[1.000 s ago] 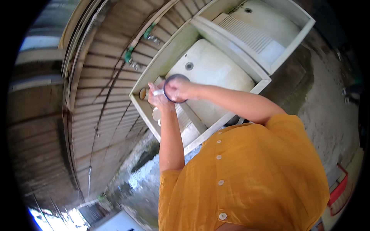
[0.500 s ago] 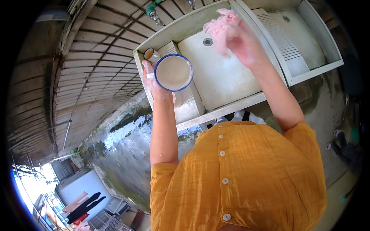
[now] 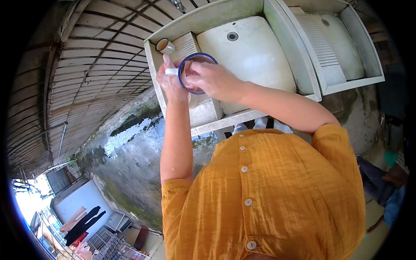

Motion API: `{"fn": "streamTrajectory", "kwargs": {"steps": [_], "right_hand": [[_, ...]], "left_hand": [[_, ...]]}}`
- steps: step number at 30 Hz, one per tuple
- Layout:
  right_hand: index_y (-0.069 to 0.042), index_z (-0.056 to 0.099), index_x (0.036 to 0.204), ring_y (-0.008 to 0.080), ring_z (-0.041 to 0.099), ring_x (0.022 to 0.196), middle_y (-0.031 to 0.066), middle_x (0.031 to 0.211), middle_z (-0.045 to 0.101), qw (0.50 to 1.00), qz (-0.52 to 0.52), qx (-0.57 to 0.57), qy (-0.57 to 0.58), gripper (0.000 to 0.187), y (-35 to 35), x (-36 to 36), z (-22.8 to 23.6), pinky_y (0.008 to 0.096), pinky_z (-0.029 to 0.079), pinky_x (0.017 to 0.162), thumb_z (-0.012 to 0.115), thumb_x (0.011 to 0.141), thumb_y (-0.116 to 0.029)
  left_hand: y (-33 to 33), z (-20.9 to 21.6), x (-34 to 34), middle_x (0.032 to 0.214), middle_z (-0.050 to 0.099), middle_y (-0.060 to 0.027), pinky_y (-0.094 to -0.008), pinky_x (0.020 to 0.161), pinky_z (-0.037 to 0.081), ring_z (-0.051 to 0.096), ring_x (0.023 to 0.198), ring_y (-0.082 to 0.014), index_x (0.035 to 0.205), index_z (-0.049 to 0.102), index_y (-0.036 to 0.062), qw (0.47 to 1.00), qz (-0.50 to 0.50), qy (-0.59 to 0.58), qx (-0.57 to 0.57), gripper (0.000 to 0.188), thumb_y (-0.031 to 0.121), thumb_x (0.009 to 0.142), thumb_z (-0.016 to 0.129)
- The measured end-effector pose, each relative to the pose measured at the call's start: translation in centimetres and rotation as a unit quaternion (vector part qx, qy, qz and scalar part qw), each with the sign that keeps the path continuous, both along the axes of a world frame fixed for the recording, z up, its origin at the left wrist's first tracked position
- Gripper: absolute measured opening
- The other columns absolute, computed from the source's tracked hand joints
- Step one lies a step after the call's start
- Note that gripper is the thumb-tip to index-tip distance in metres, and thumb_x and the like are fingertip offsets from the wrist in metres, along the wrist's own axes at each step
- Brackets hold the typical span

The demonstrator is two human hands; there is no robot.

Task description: The person washes several white ceramic cups with a pink sponge at an outdoor utility sink. They scrub the inside and outside of each cup, rinse them under running water, and place them on the sink's draining board. The person handles the cups one at a time throughout the process.

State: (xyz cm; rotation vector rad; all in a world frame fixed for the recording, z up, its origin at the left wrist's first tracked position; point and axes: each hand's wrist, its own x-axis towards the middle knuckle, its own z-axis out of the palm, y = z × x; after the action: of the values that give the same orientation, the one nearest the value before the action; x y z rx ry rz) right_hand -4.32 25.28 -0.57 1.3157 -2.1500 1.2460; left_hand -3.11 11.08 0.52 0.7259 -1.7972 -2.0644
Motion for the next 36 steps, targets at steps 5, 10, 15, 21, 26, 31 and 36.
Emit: {"fn": "streamTrajectory", "kwargs": {"steps": [5,10,15,21,26,31,36], "right_hand": [[0.004,0.057,0.090,0.0325,0.059,0.092,0.0206,0.092,0.061,0.905,0.286,0.238,-0.207,0.015,-1.1,-1.6,-0.8,0.0432,0.047,0.080,0.054,0.077,-0.002],[0.005,0.060,0.097,0.0301,0.057,0.099,0.0161,0.099,0.062,0.960,0.203,0.193,0.002,0.023,-1.4,-0.6,-1.3,0.0395,0.044,0.090,0.056,0.078,-0.008],[-0.001,0.064,0.098,0.0243,0.056,0.104,0.0110,0.104,0.062,0.937,0.027,0.255,0.238,0.031,-2.7,0.5,0.2,0.0339,0.043,0.090,0.062,0.072,-0.018],[-0.004,0.068,0.070,0.0238,0.065,0.080,0.0112,0.074,0.067,0.925,0.166,0.314,0.135,0.011,-3.6,-1.0,2.2,0.0323,0.048,0.069,0.064,0.069,-0.014],[0.001,0.066,0.075,0.0310,0.065,0.080,0.0182,0.079,0.066,0.948,0.164,0.250,-0.108,0.010,-4.2,0.1,0.9,0.0422,0.050,0.075,0.061,0.069,-0.005],[0.009,0.062,0.078,0.0312,0.062,0.086,0.0210,0.087,0.064,0.970,0.143,0.196,-0.029,0.014,-5.3,0.2,1.5,0.0417,0.049,0.079,0.057,0.070,-0.002],[0.006,0.063,0.081,0.0319,0.060,0.092,0.0203,0.086,0.064,0.892,0.323,0.317,-0.028,0.015,-6.7,-1.5,1.2,0.0431,0.048,0.083,0.055,0.072,-0.003]], "left_hand": [[-1.2,0.3,-0.1,0.072,0.065,-0.0132,-0.0270,0.055,0.050,0.060,0.060,-0.0166,0.078,0.061,-0.0063,0.997,-0.048,-0.035,-0.042,0.048,0.041,0.090,0.059],[-1.8,0.2,0.0,0.072,0.065,-0.0128,-0.0264,0.058,0.050,0.060,0.061,-0.0170,0.080,0.063,-0.0071,0.995,-0.074,-0.074,-0.002,0.049,0.040,0.091,0.057],[-4.1,1.1,0.1,0.078,0.066,-0.0148,-0.0289,0.062,0.053,0.063,0.065,-0.0194,0.086,0.059,-0.0060,0.993,-0.096,-0.070,0.022,0.042,0.035,0.093,0.056],[-4.1,2.7,0.5,0.082,0.066,-0.0122,-0.0298,0.061,0.053,0.063,0.068,-0.0185,0.093,0.056,-0.0021,0.996,-0.045,-0.076,0.012,0.042,0.040,0.093,0.055],[-4.8,1.5,1.1,0.074,0.063,-0.0105,-0.0292,0.057,0.051,0.059,0.062,-0.0169,0.084,0.059,-0.0046,0.999,-0.010,-0.035,-0.019,0.041,0.035,0.091,0.059],[-5.6,1.6,0.9,0.081,0.066,-0.0160,-0.0315,0.060,0.053,0.063,0.065,-0.0217,0.088,0.058,-0.0081,0.996,-0.054,-0.019,0.063,0.049,0.040,0.093,0.055],[-5.4,2.7,1.2,0.084,0.067,-0.0183,-0.0344,0.063,0.056,0.065,0.069,-0.0246,0.088,0.057,-0.0066,0.994,-0.076,-0.081,0.006,0.051,0.044,0.093,0.052]]}}
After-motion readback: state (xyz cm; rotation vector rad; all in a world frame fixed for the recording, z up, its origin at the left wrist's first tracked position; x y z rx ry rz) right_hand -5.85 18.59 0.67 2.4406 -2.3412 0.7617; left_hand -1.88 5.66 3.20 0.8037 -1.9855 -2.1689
